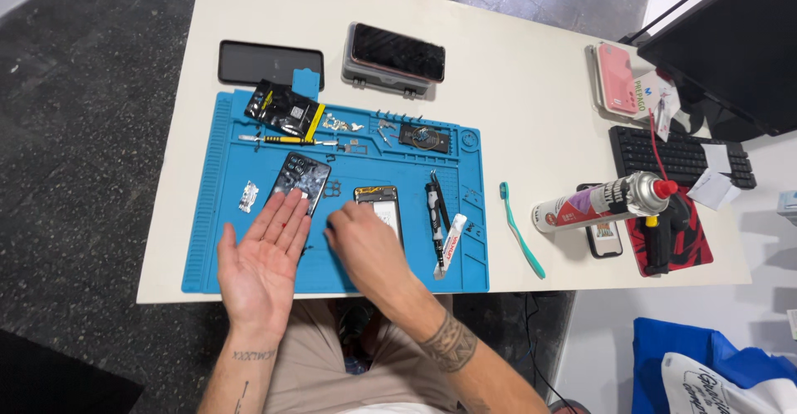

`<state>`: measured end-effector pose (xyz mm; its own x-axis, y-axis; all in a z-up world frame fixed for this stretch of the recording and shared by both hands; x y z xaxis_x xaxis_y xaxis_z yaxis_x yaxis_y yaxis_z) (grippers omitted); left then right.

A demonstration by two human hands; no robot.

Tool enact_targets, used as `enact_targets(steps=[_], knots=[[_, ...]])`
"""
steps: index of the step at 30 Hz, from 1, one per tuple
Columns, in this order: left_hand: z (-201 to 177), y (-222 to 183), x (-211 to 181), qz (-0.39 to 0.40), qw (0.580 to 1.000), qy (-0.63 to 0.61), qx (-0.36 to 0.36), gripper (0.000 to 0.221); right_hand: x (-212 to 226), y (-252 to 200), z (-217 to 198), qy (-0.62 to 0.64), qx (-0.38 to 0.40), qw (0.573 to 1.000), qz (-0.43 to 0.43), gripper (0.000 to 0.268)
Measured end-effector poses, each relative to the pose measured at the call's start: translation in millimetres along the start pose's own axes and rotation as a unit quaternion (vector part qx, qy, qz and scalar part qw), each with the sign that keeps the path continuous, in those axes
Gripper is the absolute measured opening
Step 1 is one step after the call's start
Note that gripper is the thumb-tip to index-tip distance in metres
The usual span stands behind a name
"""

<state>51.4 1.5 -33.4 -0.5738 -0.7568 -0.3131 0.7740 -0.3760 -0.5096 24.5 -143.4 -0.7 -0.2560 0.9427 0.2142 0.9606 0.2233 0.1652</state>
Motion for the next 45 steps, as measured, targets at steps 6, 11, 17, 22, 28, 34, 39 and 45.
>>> enact_targets(steps=[6,11,17,22,28,34,39,45], knots=[[-9.2,-1.3,-5.4,0.001,0.999,-0.034,0.02,0.086,11.4,7.3,26.2,-0.118,0.025,0.986,-0.117,0.026],[-2.8,-5.2,-2.7,0.0,1.0,-0.013,0.01,0.086,-26.9,14.7,1.4,-0.073,0.013,0.997,0.002,0.008],[23.5,-19.2,7.0,-0.03,0.999,0.015,-0.041,0.084,-215.3,-23.4,-83.0,0.111,-0.099,0.937,0.315,0.024],[48.4,-7.8,35.3,-0.076,0.997,-0.006,-0.002,0.087,-255.4,-37.0,-90.0,0.025,-0.069,0.972,0.223,0.031],[63.4,5.1,68.0,-0.105,0.992,0.017,0.064,0.096,-198.0,-47.3,-114.7,0.075,-0.144,0.962,0.221,0.026],[65.0,19.9,104.1,-0.126,0.979,0.068,0.147,0.104,-77.7,-48.3,-84.2,0.192,-0.177,0.963,0.066,0.03],[73.1,10.2,104.4,-0.074,0.962,0.205,0.162,0.108,-34.6,-42.0,-77.3,0.02,-0.154,0.988,0.0,0.01],[81.0,3.8,96.7,-0.09,0.944,0.284,0.142,0.11,-29.1,-41.1,-77.3,0.128,-0.134,0.983,-0.003,0.013]])
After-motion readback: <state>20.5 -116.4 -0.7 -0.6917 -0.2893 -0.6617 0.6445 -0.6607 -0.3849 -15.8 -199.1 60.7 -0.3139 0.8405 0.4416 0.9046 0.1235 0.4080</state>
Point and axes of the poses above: each hand's wrist, its own y-axis towards the middle knuckle, its own z-axis out of the palm, x = y × z, the point moved 7 cm from there along y, towards the middle knuckle, and after that the axes turned 8 degrees about -z, right-handed, at the moved point
